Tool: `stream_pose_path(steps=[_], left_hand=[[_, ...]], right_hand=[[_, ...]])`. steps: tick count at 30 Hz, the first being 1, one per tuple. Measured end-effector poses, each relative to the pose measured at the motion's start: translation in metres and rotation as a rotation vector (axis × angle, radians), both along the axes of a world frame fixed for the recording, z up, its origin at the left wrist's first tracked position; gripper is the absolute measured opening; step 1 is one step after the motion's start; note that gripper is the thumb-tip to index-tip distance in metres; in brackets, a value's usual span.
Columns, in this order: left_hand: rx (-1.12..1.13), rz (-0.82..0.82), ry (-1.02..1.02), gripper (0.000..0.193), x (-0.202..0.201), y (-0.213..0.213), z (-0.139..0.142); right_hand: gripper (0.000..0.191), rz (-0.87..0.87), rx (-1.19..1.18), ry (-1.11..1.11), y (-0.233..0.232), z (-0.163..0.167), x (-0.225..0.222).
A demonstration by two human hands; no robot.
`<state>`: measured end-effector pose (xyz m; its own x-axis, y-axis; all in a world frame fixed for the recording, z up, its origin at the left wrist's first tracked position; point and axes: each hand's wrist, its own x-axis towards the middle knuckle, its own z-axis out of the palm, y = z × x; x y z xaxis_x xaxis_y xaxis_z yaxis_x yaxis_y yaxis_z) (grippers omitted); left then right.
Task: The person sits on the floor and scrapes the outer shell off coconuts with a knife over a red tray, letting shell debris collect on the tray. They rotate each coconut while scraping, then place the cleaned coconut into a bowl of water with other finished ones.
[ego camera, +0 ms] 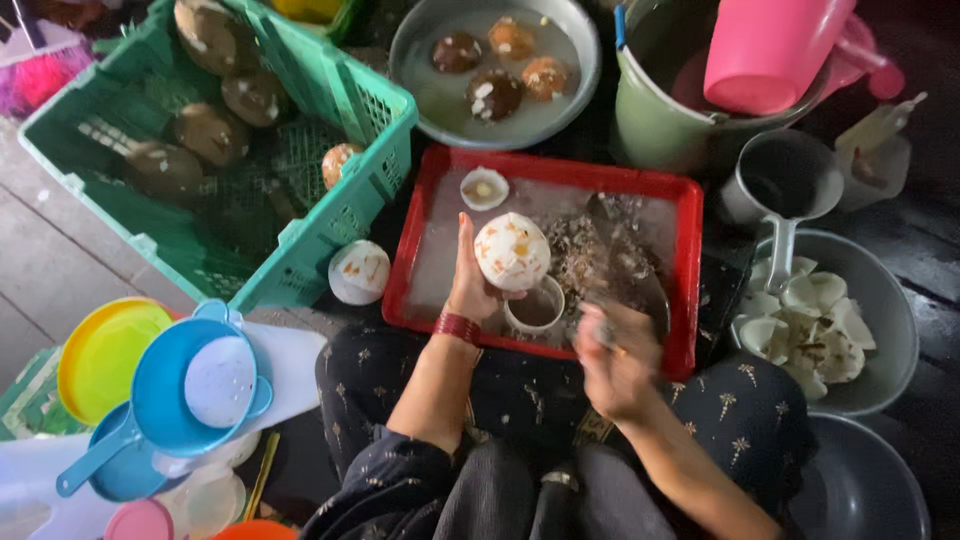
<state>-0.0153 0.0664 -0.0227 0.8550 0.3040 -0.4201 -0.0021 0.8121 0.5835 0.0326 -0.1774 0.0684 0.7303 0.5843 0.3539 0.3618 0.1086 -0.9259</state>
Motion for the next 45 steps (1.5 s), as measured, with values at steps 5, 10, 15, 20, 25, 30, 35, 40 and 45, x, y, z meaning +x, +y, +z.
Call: stream_pose_path(steps=[5, 10, 15, 20, 25, 30, 35, 40, 45], left_hand=[[0.001, 0.082, -0.114, 0.092, 0.004, -0.007, 0.014], [-0.093, 0.140, -0.325, 0.079, -0.001, -0.011, 0.018], [-0.288, 0.217, -0.386, 0.060, 0.004, -0.010, -0.003], [0.208, 0.256, -0.357, 0.079, 0.003, -0.009, -0.010], [0.199, 0.230, -0.407, 0.087, 0.002, -0.027, -0.004], [0.310, 0.278, -0.397, 0.087, -0.001, -0.024, -0.022], [0.014, 0.274, -0.381, 0.076, 0.000, -0.005, -0.040], [-0.011, 0.103, -0.395, 0.074, -0.006, -0.031, -0.015], [0.276, -0.026, -0.343, 0.082, -0.001, -0.042, 0.031]], right_hand=[[0.038, 0.054, -0.755, -0.205, 0.017, -0.042, 0.020], [0.044, 0.051, -0.767, -0.132, 0.018, -0.042, 0.021], [0.035, 0.134, -0.629, -0.111, 0.008, -0.005, 0.022], [0.033, 0.034, -0.142, 0.030, -0.009, 0.013, 0.017], [0.027, 0.045, -0.757, -0.181, 0.029, 0.004, 0.018], [0.035, 0.086, -0.928, -0.037, 0.020, 0.023, 0.029], [0.044, -0.114, -0.823, -0.232, 0.002, 0.045, 0.046], [0.088, 0.042, -0.459, -0.642, 0.030, 0.039, 0.054], [0.102, 0.335, -0.348, -0.391, 0.053, 0.030, 0.053]])
